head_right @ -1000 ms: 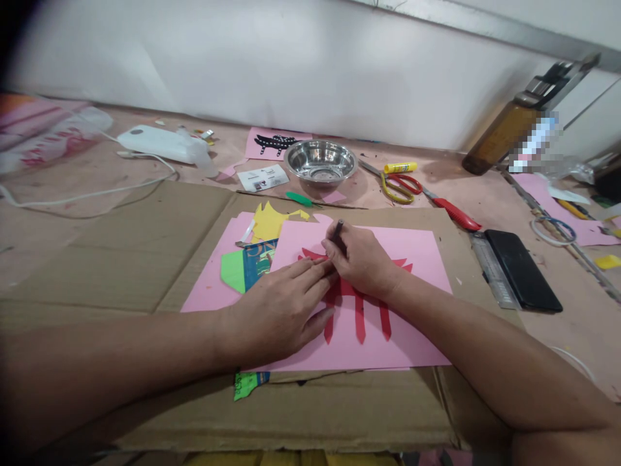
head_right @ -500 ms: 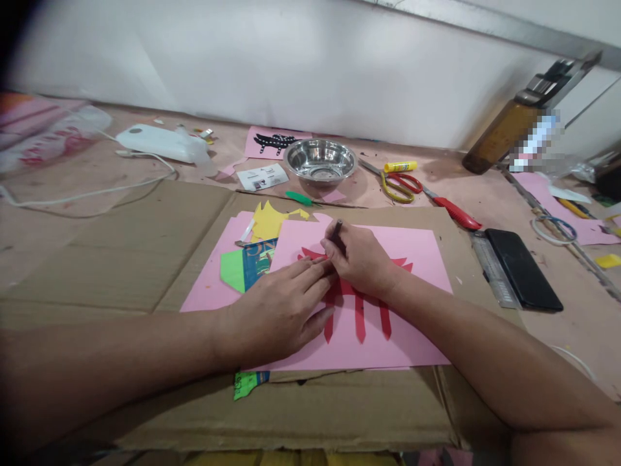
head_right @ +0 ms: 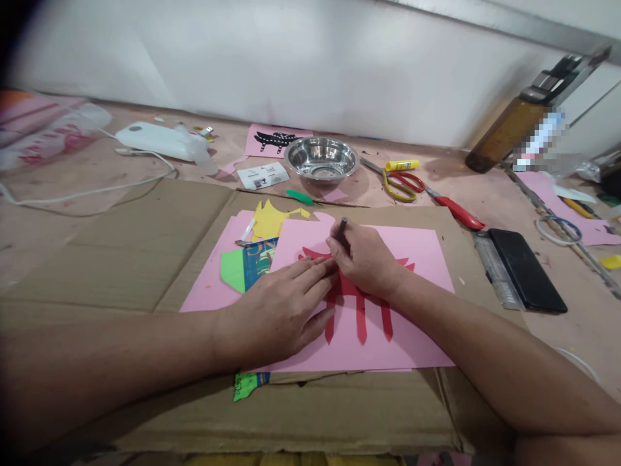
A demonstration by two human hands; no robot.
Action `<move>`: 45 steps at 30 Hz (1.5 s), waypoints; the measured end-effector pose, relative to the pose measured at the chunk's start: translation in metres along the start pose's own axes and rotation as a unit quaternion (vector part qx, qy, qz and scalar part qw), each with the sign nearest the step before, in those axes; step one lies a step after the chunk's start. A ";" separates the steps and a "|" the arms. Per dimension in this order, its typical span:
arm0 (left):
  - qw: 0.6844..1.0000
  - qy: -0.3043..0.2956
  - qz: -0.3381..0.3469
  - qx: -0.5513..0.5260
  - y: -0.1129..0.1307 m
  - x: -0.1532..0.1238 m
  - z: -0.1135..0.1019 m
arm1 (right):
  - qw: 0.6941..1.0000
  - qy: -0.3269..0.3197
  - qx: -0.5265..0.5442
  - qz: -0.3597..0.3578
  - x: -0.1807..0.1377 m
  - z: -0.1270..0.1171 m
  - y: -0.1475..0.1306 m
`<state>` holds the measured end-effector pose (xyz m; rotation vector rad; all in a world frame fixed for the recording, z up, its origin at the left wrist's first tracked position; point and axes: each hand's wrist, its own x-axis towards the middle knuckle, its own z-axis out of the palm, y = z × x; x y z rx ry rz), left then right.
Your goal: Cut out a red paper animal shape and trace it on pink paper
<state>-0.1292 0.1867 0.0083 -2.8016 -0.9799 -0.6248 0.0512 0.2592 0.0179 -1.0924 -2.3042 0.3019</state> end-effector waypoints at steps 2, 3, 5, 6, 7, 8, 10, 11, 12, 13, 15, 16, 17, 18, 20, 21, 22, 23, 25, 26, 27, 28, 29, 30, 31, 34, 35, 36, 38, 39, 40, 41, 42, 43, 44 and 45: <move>1.000 -0.002 0.001 0.002 0.000 0.000 0.000 | 1.000 -0.001 0.002 0.001 0.000 0.000 0.000; 1.000 -0.001 0.002 0.003 0.000 0.000 0.000 | 1.000 -0.002 0.004 0.001 0.000 0.000 -0.001; 1.000 0.000 0.002 0.004 0.000 0.001 0.001 | 1.000 -0.005 0.006 0.000 0.000 0.000 -0.002; 1.000 0.000 0.002 0.003 0.000 0.001 0.001 | 1.000 -0.005 0.007 -0.001 0.000 0.000 -0.002; 1.000 -0.001 0.001 0.002 0.000 0.001 0.001 | 1.000 -0.004 0.007 -0.001 0.000 0.000 -0.002; 1.000 -0.001 0.001 0.002 0.000 0.001 0.001 | 1.000 -0.002 0.008 0.000 0.000 0.000 -0.002; 1.000 0.000 0.002 0.003 0.001 0.001 0.001 | 1.000 0.005 0.013 0.004 -0.001 0.001 -0.001; 1.000 0.003 0.003 0.004 0.001 0.001 0.000 | 1.000 0.009 0.016 0.007 -0.001 0.001 0.000; 1.000 0.005 0.003 0.005 0.001 0.001 0.000 | 1.000 0.010 0.019 0.010 -0.001 0.001 0.000; 1.000 0.008 0.002 0.006 0.001 0.000 -0.001 | 1.000 0.009 0.025 0.012 -0.001 0.001 0.000; 1.000 0.011 -0.002 0.006 0.001 0.000 -0.001 | 0.999 -0.002 0.041 0.012 -0.001 0.001 0.001; 1.000 0.010 -0.004 0.005 0.001 0.000 -0.001 | 0.999 -0.010 0.050 0.012 0.000 0.000 0.001; 1.000 0.009 -0.004 0.004 0.001 0.000 -0.001 | 0.998 -0.018 0.059 0.013 0.001 0.000 0.001; 1.000 0.008 -0.004 0.003 0.001 0.000 -0.001 | 0.997 -0.024 0.065 0.015 0.001 0.000 0.000; 1.000 0.007 -0.005 0.002 0.001 0.000 -0.001 | 0.997 -0.036 0.069 0.020 0.002 0.000 0.000; 1.000 0.007 -0.005 0.001 0.001 0.000 -0.001 | 0.997 -0.041 0.069 0.022 0.003 0.000 0.000; 1.000 0.007 -0.005 0.000 0.001 0.000 0.000 | 0.996 -0.046 0.068 0.023 0.003 0.000 0.000; 1.000 0.006 -0.006 -0.001 0.001 0.000 0.000 | 0.996 -0.049 0.069 0.023 0.003 0.000 -0.001; 1.000 0.003 -0.006 -0.004 0.001 0.000 0.000 | 0.996 -0.053 0.072 0.024 0.004 0.000 -0.001; 1.000 0.001 -0.005 -0.005 0.001 0.000 -0.001 | 0.995 -0.055 0.074 0.025 0.004 0.000 -0.001; 1.000 0.000 -0.005 -0.006 0.001 0.000 -0.001 | 0.995 -0.056 0.075 0.025 0.004 0.000 -0.001; 1.000 0.000 -0.004 -0.006 0.001 0.000 -0.001 | 0.995 -0.059 0.075 0.025 0.004 0.000 -0.002; 1.000 0.000 -0.003 -0.005 0.001 0.000 -0.001 | 0.995 -0.060 0.075 0.026 0.005 0.000 -0.002; 1.000 0.001 -0.002 -0.005 0.001 0.000 -0.001 | 0.995 -0.061 0.075 0.027 0.005 0.000 -0.002; 1.000 0.001 -0.002 -0.004 0.000 0.000 -0.001 | 0.995 -0.061 0.076 0.027 0.005 0.000 -0.002; 1.000 0.004 0.001 -0.001 0.000 0.000 0.000 | 0.995 -0.058 0.079 0.027 0.005 0.000 -0.003; 1.000 0.004 0.001 0.001 0.000 0.000 0.000 | 0.995 -0.059 0.080 0.026 0.005 0.000 -0.003; 1.000 0.004 0.000 0.002 0.000 0.000 0.000 | 0.995 -0.060 0.079 0.026 0.006 0.000 -0.003; 1.000 0.001 -0.002 0.002 0.000 0.000 -0.001 | 0.995 -0.063 0.074 0.027 0.005 0.000 -0.003; 1.000 -0.001 -0.002 0.002 0.000 0.001 -0.001 | 0.995 -0.063 0.070 0.028 0.005 0.000 -0.003; 1.000 -0.001 -0.003 0.001 0.000 0.001 -0.001 | 0.995 -0.064 0.066 0.028 0.005 0.000 -0.003; 1.000 -0.001 -0.003 0.000 0.000 0.001 -0.001 | 0.996 -0.064 0.062 0.028 0.005 0.000 -0.003; 1.000 -0.001 -0.004 -0.002 0.001 0.001 -0.001 | 0.996 -0.064 0.060 0.028 0.005 0.000 -0.003; 1.000 -0.001 -0.005 -0.003 0.001 0.000 -0.001 | 0.996 -0.062 0.057 0.028 0.005 0.000 -0.003; 1.000 0.000 -0.006 -0.004 0.001 0.000 -0.001 | 0.996 -0.059 0.056 0.028 0.005 0.000 -0.003; 1.000 0.000 -0.007 -0.006 0.001 0.000 -0.001 | 0.996 -0.057 0.056 0.027 0.005 0.000 -0.002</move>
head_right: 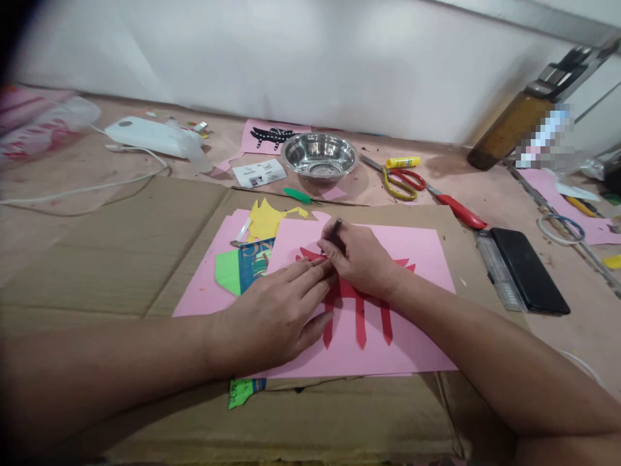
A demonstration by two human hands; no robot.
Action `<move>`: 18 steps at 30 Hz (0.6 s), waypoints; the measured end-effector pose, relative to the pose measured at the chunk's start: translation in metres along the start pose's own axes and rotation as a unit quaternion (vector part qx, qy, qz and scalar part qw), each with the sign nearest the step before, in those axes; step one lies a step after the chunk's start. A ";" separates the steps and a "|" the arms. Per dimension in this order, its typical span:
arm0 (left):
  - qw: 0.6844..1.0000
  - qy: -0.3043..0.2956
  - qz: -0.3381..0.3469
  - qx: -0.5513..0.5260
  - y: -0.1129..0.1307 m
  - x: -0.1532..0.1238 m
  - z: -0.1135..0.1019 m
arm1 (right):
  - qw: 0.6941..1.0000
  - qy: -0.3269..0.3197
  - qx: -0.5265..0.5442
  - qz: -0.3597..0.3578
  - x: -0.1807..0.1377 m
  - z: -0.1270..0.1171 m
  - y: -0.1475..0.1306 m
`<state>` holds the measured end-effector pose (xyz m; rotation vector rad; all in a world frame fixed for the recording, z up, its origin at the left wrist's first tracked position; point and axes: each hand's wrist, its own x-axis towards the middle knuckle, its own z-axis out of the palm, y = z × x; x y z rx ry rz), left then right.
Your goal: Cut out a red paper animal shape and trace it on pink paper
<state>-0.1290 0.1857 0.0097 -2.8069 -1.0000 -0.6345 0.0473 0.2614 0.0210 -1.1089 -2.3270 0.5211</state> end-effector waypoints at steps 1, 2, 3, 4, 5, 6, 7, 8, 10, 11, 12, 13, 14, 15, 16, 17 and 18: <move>1.000 0.000 0.000 -0.002 0.000 0.000 0.000 | 1.000 0.004 0.002 -0.002 0.000 0.000 0.000; 1.000 0.000 0.000 -0.004 0.000 0.000 0.000 | 1.000 0.008 0.005 -0.004 0.000 0.000 0.000; 1.000 0.000 0.000 -0.005 0.000 -0.001 0.000 | 1.000 0.011 0.010 -0.005 0.000 0.001 0.001; 1.000 0.000 0.000 -0.006 0.000 -0.001 0.000 | 1.000 0.013 0.013 -0.006 0.000 0.001 0.001; 1.000 0.001 0.000 -0.005 0.000 -0.001 0.000 | 1.000 0.013 0.017 -0.006 0.000 0.001 0.001; 1.000 0.003 0.000 -0.003 0.000 -0.001 0.000 | 1.000 0.012 0.019 -0.006 0.000 0.001 0.001; 1.000 0.004 -0.001 -0.001 0.000 -0.001 0.000 | 1.000 0.012 0.020 -0.004 0.000 0.001 0.001; 1.000 0.005 -0.002 0.000 0.000 -0.001 0.000 | 1.000 0.012 0.021 -0.003 -0.001 0.000 0.001; 1.000 0.007 -0.003 -0.004 0.000 -0.001 0.001 | 1.000 0.016 0.022 0.001 -0.001 -0.001 0.001; 1.000 0.007 -0.004 -0.008 0.001 -0.001 0.000 | 1.000 0.020 0.025 0.002 -0.001 -0.001 0.001; 1.000 0.006 -0.005 -0.011 0.001 -0.001 0.000 | 0.999 0.023 0.027 0.002 -0.002 -0.001 0.001; 1.000 0.004 -0.005 -0.014 0.001 -0.001 0.000 | 0.999 0.026 0.028 0.003 -0.002 -0.002 0.001; 1.000 0.003 -0.007 -0.014 0.001 -0.001 0.000 | 0.999 0.028 0.027 0.004 -0.003 -0.002 0.002; 1.000 0.000 -0.008 -0.014 0.001 -0.001 0.000 | 0.999 0.029 0.027 0.004 -0.004 -0.002 0.002; 1.000 -0.002 -0.009 -0.014 0.001 -0.001 -0.001 | 0.999 0.030 0.027 0.005 -0.004 -0.002 0.002; 1.000 -0.004 -0.009 -0.014 0.001 -0.002 -0.001 | 0.999 0.032 0.027 0.006 -0.004 -0.001 0.003; 1.000 -0.005 -0.008 -0.013 0.001 -0.002 -0.001 | 0.999 0.034 0.030 0.006 -0.005 -0.001 0.003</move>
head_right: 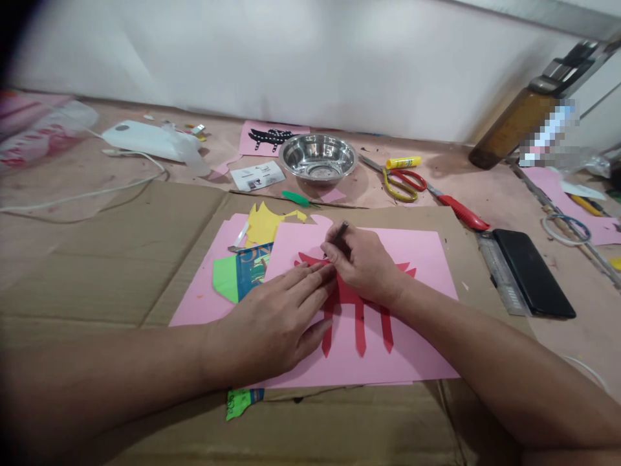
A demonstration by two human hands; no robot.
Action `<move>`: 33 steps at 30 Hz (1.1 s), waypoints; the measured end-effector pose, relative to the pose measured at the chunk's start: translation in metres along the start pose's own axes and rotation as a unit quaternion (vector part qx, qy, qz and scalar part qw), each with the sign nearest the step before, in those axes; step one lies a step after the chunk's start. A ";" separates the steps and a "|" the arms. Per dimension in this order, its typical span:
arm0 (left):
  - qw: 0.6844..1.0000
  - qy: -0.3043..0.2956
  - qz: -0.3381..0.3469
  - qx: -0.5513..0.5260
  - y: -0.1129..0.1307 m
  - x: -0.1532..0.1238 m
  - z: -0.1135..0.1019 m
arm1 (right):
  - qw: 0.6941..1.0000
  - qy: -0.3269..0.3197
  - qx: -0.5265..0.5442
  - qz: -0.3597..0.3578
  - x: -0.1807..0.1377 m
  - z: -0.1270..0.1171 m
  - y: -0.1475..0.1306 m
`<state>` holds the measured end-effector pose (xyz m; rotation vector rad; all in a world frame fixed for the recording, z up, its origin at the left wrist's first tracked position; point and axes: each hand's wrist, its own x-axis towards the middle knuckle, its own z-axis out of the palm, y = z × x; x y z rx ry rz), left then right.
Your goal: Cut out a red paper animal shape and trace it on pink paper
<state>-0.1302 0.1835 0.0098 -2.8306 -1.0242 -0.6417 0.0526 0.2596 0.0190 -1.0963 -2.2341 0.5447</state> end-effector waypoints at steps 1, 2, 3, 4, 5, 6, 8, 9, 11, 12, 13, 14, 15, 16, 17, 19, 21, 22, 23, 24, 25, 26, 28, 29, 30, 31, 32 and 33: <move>1.000 -0.001 0.001 0.000 0.000 0.000 0.000 | 1.000 0.001 0.003 0.000 0.000 0.000 0.000; 1.000 -0.001 0.004 0.000 0.000 -0.001 0.000 | 1.000 0.002 0.005 0.002 0.000 0.000 0.001; 1.000 0.000 0.007 -0.001 0.000 -0.001 0.001 | 1.000 0.004 0.005 0.006 0.000 0.000 0.001; 1.000 0.003 0.008 0.000 0.000 -0.002 0.001 | 1.000 0.005 0.005 0.011 0.000 0.000 0.001; 1.000 0.007 0.009 0.000 0.000 -0.002 0.002 | 1.000 0.005 0.004 0.015 0.000 0.000 0.002; 1.000 0.009 0.007 -0.001 0.000 -0.002 0.002 | 1.000 0.004 0.004 0.018 0.000 0.000 0.002; 1.000 0.011 0.001 -0.002 0.000 -0.003 0.003 | 1.000 0.003 0.004 0.017 -0.001 0.000 0.002; 1.000 0.011 -0.002 -0.003 0.001 -0.003 0.004 | 1.000 0.002 0.003 0.015 -0.001 -0.001 0.002; 1.000 0.013 -0.006 -0.001 0.001 -0.003 0.005 | 1.000 0.003 -0.001 0.014 -0.001 -0.001 0.002; 1.000 0.014 -0.007 0.002 0.001 -0.003 0.005 | 1.000 0.003 -0.004 0.015 -0.001 -0.001 0.002; 1.000 0.016 -0.007 0.005 0.001 -0.004 0.005 | 1.000 0.002 -0.006 0.015 -0.001 -0.001 0.002; 1.000 0.017 -0.006 0.008 0.001 -0.004 0.005 | 1.000 0.000 -0.007 0.015 -0.001 -0.001 0.002; 1.000 0.019 -0.004 0.010 0.001 -0.004 0.004 | 1.000 -0.001 -0.007 0.013 -0.002 -0.001 0.001; 1.000 0.019 -0.003 0.012 0.001 -0.004 0.004 | 1.000 -0.004 -0.005 0.010 -0.002 -0.001 0.001; 1.000 0.018 -0.002 0.014 0.001 -0.004 0.004 | 1.000 -0.004 -0.003 0.007 -0.002 -0.001 0.001; 1.000 0.018 -0.002 0.017 0.001 -0.003 0.003 | 1.000 -0.006 0.000 0.001 -0.002 -0.001 0.000; 1.000 0.019 -0.002 0.018 0.001 -0.003 0.003 | 1.000 -0.010 0.001 -0.001 -0.002 -0.001 0.000; 1.000 0.020 -0.003 0.019 0.001 -0.003 0.002 | 1.000 -0.012 0.002 -0.002 -0.003 -0.001 0.001; 1.000 0.021 -0.003 0.019 0.001 -0.003 0.002 | 1.000 -0.013 0.003 -0.002 -0.003 -0.001 0.001; 1.000 0.022 -0.003 0.019 0.001 -0.003 0.002 | 1.000 -0.013 0.004 -0.002 -0.003 -0.001 0.001; 1.000 0.023 -0.001 0.020 0.001 -0.003 0.002 | 1.000 -0.012 0.005 -0.002 -0.002 -0.001 0.001; 1.000 0.024 0.000 0.021 0.001 -0.003 0.002 | 1.000 -0.012 0.004 -0.002 -0.002 -0.001 0.001; 0.999 0.027 0.001 0.019 0.001 -0.003 0.003 | 1.000 -0.013 0.001 -0.002 -0.002 -0.001 0.001; 0.999 0.027 0.000 0.017 0.001 -0.003 0.003 | 1.000 -0.013 0.000 -0.002 -0.002 -0.001 0.001; 1.000 0.026 0.000 0.015 0.001 -0.003 0.003 | 1.000 -0.014 -0.001 -0.003 -0.002 -0.001 0.000; 1.000 0.025 -0.002 0.013 0.001 -0.003 0.003 | 1.000 -0.013 -0.002 -0.004 -0.001 -0.001 0.000; 1.000 0.023 -0.002 0.013 0.001 -0.003 0.003 | 1.000 -0.012 -0.002 -0.007 -0.001 -0.001 0.000; 1.000 0.022 -0.001 0.014 0.001 -0.003 0.004 | 1.000 -0.010 0.000 -0.012 -0.001 0.000 0.000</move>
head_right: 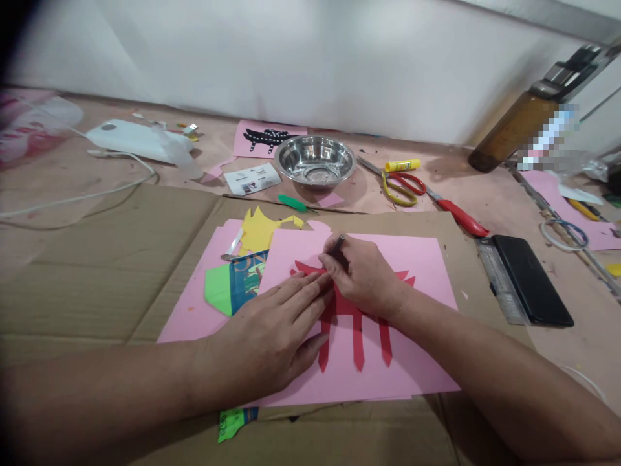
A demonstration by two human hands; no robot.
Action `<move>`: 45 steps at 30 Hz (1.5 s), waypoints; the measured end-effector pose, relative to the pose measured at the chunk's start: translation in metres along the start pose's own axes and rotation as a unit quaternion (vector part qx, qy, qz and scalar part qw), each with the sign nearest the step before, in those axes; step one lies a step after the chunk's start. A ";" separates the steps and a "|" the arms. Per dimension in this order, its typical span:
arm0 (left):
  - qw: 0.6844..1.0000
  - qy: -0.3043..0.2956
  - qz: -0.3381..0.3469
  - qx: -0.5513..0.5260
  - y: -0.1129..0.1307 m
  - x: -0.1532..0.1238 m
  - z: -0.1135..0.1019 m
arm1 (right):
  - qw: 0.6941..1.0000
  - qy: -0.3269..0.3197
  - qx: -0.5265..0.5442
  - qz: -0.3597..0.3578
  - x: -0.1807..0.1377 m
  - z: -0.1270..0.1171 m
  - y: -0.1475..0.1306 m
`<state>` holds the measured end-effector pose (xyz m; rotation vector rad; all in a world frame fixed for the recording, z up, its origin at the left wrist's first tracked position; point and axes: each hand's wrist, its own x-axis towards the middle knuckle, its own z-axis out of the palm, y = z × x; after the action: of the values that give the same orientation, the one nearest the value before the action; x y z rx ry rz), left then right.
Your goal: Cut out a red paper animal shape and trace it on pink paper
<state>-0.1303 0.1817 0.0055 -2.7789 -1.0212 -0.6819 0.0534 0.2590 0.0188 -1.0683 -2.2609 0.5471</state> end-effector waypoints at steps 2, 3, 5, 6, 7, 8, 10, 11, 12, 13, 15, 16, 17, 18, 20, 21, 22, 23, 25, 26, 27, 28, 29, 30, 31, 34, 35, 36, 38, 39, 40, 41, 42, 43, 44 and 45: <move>1.000 0.000 0.002 0.002 0.000 0.000 0.000 | 1.000 0.005 0.003 -0.008 0.000 0.000 0.000; 1.000 0.002 0.002 0.003 0.000 0.000 0.000 | 1.000 0.007 0.004 -0.011 0.000 0.001 0.001; 1.000 0.005 0.001 0.005 0.000 0.000 0.000 | 1.000 0.009 0.004 -0.017 0.000 0.001 0.001; 1.000 0.006 0.000 0.007 0.000 0.000 0.000 | 1.000 0.009 0.004 -0.018 0.000 0.001 0.001; 1.000 0.007 0.001 0.008 0.000 0.000 0.000 | 1.000 0.010 0.005 -0.019 0.000 0.001 0.000; 1.000 0.007 0.002 0.009 0.000 0.000 0.000 | 1.000 0.010 0.006 -0.021 0.000 0.002 0.000; 1.000 0.007 0.003 0.009 0.000 0.000 0.000 | 1.000 0.011 0.008 -0.023 0.000 0.002 0.000; 1.000 0.007 0.004 0.007 0.000 0.000 0.000 | 1.000 0.010 0.010 -0.023 0.000 0.002 0.000; 1.000 0.007 0.003 0.005 -0.001 0.000 0.000 | 1.000 0.009 0.011 -0.024 0.001 0.002 -0.001; 1.000 0.005 0.002 0.002 -0.001 0.000 0.001 | 1.000 0.008 0.012 -0.024 0.001 0.002 -0.001; 1.000 0.000 0.002 0.000 -0.001 0.000 0.001 | 1.000 0.006 0.012 -0.023 0.001 0.002 -0.001; 1.000 -0.002 0.001 -0.001 -0.001 0.000 0.001 | 1.000 0.006 0.012 -0.022 0.002 0.002 -0.001; 1.000 -0.003 0.000 -0.002 -0.001 0.000 0.001 | 1.000 0.005 0.011 -0.021 0.002 0.002 -0.001; 1.000 -0.003 0.000 -0.003 -0.001 0.000 0.001 | 1.000 0.005 0.011 -0.021 0.002 0.003 -0.002; 1.000 -0.002 -0.001 -0.006 0.000 0.000 0.001 | 1.000 0.005 0.011 -0.020 0.003 0.003 -0.002; 1.000 0.000 -0.001 -0.006 0.000 0.000 0.001 | 1.000 0.005 0.011 -0.019 0.003 0.003 -0.002; 1.000 0.001 0.000 -0.006 0.000 0.000 0.001 | 1.000 0.005 0.011 -0.018 0.003 0.003 -0.003; 1.000 0.002 0.000 -0.005 0.000 0.000 0.002 | 1.000 0.004 0.011 -0.016 0.004 0.003 -0.003; 1.000 0.004 0.003 -0.004 -0.001 0.000 0.002 | 1.000 0.001 0.009 -0.012 0.004 0.003 -0.004; 1.000 0.003 0.004 -0.004 -0.001 0.000 0.002 | 1.000 0.000 0.009 -0.010 0.004 0.003 -0.004; 1.000 0.002 0.005 -0.004 -0.001 0.000 0.002 | 1.000 -0.001 0.008 -0.009 0.004 0.003 -0.004; 1.000 0.001 0.004 -0.004 -0.001 0.000 0.002 | 1.000 -0.002 0.008 -0.007 0.004 0.003 -0.005; 1.000 0.000 0.003 -0.003 -0.001 0.000 0.002 | 1.000 -0.003 0.008 -0.006 0.004 0.003 -0.005; 1.000 -0.002 0.002 -0.003 -0.001 0.000 0.002 | 1.000 -0.003 0.008 -0.004 0.005 0.003 -0.005; 1.000 -0.003 0.001 -0.001 -0.001 0.000 0.002 | 1.000 -0.004 0.007 -0.003 0.005 0.003 -0.005; 1.000 -0.001 0.004 0.002 0.000 0.000 0.002 | 1.000 -0.006 0.008 -0.001 0.005 0.003 -0.006; 1.000 0.001 0.004 0.002 0.000 0.000 0.002 | 1.000 -0.006 0.009 0.000 0.006 0.003 -0.006; 1.000 0.002 0.004 0.001 0.000 -0.001 0.002 | 1.000 -0.006 0.010 0.001 0.006 0.003 -0.006; 1.000 0.002 0.004 -0.002 0.000 -0.001 0.002 | 1.000 -0.006 0.009 0.002 0.006 0.003 -0.006; 1.000 0.002 0.003 -0.005 -0.001 -0.001 0.002 | 1.000 -0.006 0.008 0.003 0.006 0.003 -0.006; 1.000 0.003 0.003 -0.007 -0.001 -0.001 0.002 | 1.000 -0.005 0.007 0.003 0.005 0.003 -0.006; 1.000 0.003 0.002 -0.009 -0.001 -0.001 0.003 | 1.000 -0.004 0.006 0.002 0.005 0.003 -0.005; 1.000 0.004 0.001 -0.011 -0.001 -0.001 0.003 | 1.000 -0.002 0.005 0.000 0.005 0.003 -0.005; 1.000 0.003 0.000 -0.013 -0.002 -0.001 0.003 | 1.000 0.000 0.004 -0.002 0.004 0.004 -0.005; 1.000 0.003 0.001 -0.014 -0.002 -0.001 0.004 | 1.000 0.002 0.003 -0.003 0.004 0.004 -0.004; 1.000 0.002 0.002 -0.015 -0.002 -0.001 0.004 | 1.000 0.003 0.002 -0.003 0.004 0.004 -0.004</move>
<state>-0.1310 0.1837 0.0011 -2.8026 -1.0138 -0.7087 0.0465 0.2592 0.0198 -1.0594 -2.2548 0.5456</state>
